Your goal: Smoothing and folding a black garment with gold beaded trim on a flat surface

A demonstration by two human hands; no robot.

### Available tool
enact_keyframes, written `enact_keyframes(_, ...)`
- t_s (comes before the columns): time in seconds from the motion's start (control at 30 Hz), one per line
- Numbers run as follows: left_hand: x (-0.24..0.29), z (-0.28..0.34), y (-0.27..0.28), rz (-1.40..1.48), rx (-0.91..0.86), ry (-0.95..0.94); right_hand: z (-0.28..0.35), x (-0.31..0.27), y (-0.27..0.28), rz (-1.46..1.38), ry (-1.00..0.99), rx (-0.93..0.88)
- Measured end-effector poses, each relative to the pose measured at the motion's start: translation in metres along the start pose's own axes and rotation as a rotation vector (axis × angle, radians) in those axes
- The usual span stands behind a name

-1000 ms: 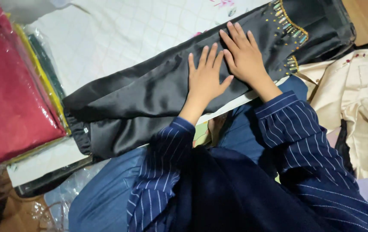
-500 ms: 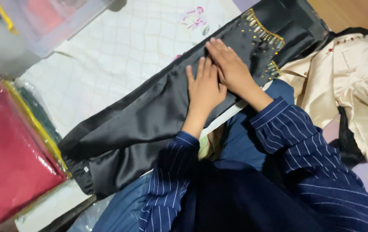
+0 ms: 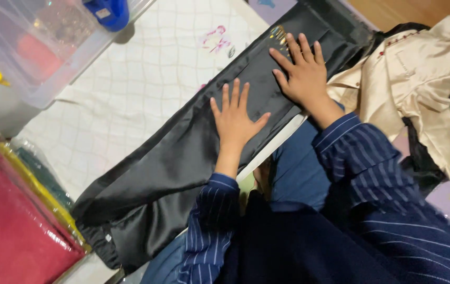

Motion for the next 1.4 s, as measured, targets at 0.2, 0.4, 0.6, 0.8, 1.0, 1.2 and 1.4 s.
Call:
enact_keyframes(0.2, 0.025, -0.037, 0.017, -0.073, 0.170, 0.005, -0.001, 0.015, -0.015, -0.050, -0.216, -0.133)
enact_keyframes(0.4, 0.036, -0.050, -0.036, -0.047, 0.076, -0.055, -0.005, 0.011, -0.007, -0.087, -0.228, -0.121)
enact_keyframes(0.6, 0.031, -0.053, -0.032, -0.064, -0.284, 0.036, -0.018, -0.022, -0.013, -0.087, 0.208, 0.032)
enact_keyframes(0.8, 0.035, -0.053, -0.022, -0.053, -0.277, 0.017, -0.022, 0.013, -0.047, -0.122, 0.176, -0.123)
enact_keyframes(1.0, 0.034, -0.051, -0.018, -0.040, -0.192, 0.007, -0.029, 0.050, -0.027, -0.137, -0.067, -0.324)
enact_keyframes(1.2, 0.034, -0.061, -0.038, -0.017, -0.179, 0.034, -0.017, 0.092, -0.051, -0.085, -0.337, -0.257)
enact_keyframes(1.4, 0.048, -0.080, -0.021, 0.044, 0.156, -0.040, -0.049, 0.035, 0.009, -0.178, -0.151, 0.012)
Point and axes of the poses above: each hand's wrist, its own z-axis away from the middle knuckle, its own y-axis out of the back of the hand, x = y × z, the point moved 6 cm from there along -z, towards the middle knuckle, and after that the axes turned 4 degrees about -z, right-handed, at the moved point
